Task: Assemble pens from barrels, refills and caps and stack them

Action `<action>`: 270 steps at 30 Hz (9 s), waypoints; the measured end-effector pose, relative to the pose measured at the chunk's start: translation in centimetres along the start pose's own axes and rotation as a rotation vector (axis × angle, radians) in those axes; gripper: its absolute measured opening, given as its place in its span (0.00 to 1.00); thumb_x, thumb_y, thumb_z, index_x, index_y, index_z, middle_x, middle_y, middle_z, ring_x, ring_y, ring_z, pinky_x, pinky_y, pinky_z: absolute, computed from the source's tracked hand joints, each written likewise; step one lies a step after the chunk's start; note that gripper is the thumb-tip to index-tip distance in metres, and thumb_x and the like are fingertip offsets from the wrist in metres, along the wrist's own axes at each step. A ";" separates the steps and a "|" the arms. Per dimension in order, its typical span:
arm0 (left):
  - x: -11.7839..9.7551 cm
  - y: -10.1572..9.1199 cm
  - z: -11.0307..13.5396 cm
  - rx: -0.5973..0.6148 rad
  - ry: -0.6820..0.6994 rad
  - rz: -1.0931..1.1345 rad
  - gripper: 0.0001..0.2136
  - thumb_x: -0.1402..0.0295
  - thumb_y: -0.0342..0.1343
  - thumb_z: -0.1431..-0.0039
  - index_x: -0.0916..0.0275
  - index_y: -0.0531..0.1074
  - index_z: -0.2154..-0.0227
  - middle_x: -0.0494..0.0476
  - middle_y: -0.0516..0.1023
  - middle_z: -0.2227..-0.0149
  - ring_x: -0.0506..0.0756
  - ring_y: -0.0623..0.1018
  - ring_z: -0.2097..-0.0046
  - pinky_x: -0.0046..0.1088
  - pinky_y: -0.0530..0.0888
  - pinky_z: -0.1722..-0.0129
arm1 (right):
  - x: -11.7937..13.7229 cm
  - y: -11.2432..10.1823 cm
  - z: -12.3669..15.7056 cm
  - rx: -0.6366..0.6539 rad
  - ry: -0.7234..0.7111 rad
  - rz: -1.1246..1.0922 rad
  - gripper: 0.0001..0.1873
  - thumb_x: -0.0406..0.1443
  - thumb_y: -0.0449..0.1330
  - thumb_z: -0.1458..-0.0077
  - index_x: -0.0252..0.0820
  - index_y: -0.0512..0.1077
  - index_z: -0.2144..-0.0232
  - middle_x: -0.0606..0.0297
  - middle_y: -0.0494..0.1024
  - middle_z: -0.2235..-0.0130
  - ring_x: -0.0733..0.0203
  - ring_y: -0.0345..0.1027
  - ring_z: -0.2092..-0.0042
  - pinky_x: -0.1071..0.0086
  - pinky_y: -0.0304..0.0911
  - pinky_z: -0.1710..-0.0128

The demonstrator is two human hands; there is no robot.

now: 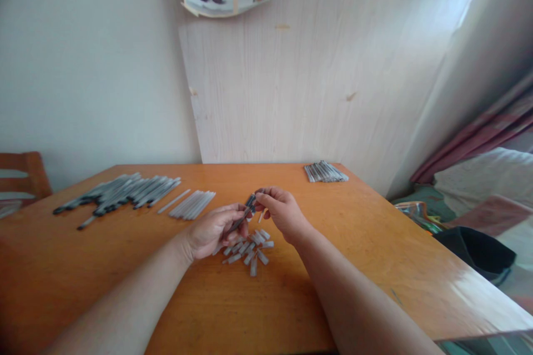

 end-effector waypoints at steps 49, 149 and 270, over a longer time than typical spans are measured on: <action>-0.4 -0.7 0.2 -0.047 0.016 -0.032 0.08 0.65 0.50 0.41 0.63 0.64 0.62 0.54 0.73 0.74 0.45 0.61 0.80 0.19 0.52 0.82 | -2.2 -6.8 -2.0 0.081 0.227 1.463 0.09 0.34 0.57 0.54 0.39 0.75 0.69 0.56 0.79 0.65 0.57 0.69 0.65 0.70 0.53 0.71; -0.2 0.2 0.7 0.054 -0.085 -0.176 0.12 0.60 0.54 0.42 0.63 0.64 0.61 0.54 0.75 0.74 0.43 0.59 0.83 0.21 0.51 0.83 | 1.0 -0.9 0.7 0.389 0.042 0.439 0.09 0.40 0.57 0.44 0.39 0.68 0.68 0.67 0.71 0.72 0.68 0.62 0.73 0.73 0.59 0.72; -0.8 0.5 0.7 0.045 -0.033 -0.197 0.12 0.60 0.55 0.41 0.64 0.65 0.62 0.55 0.75 0.73 0.43 0.61 0.82 0.20 0.52 0.83 | 0.2 0.2 0.4 0.271 -0.213 0.629 0.23 0.49 0.43 0.35 0.40 0.66 0.72 0.67 0.67 0.74 0.66 0.59 0.71 0.71 0.55 0.69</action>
Point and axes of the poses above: each hand's wrist, its own z-axis away from the middle knuckle, its own y-axis out of the palm, x = y × z, the point moved 1 cm from there along -z, towards the middle knuckle
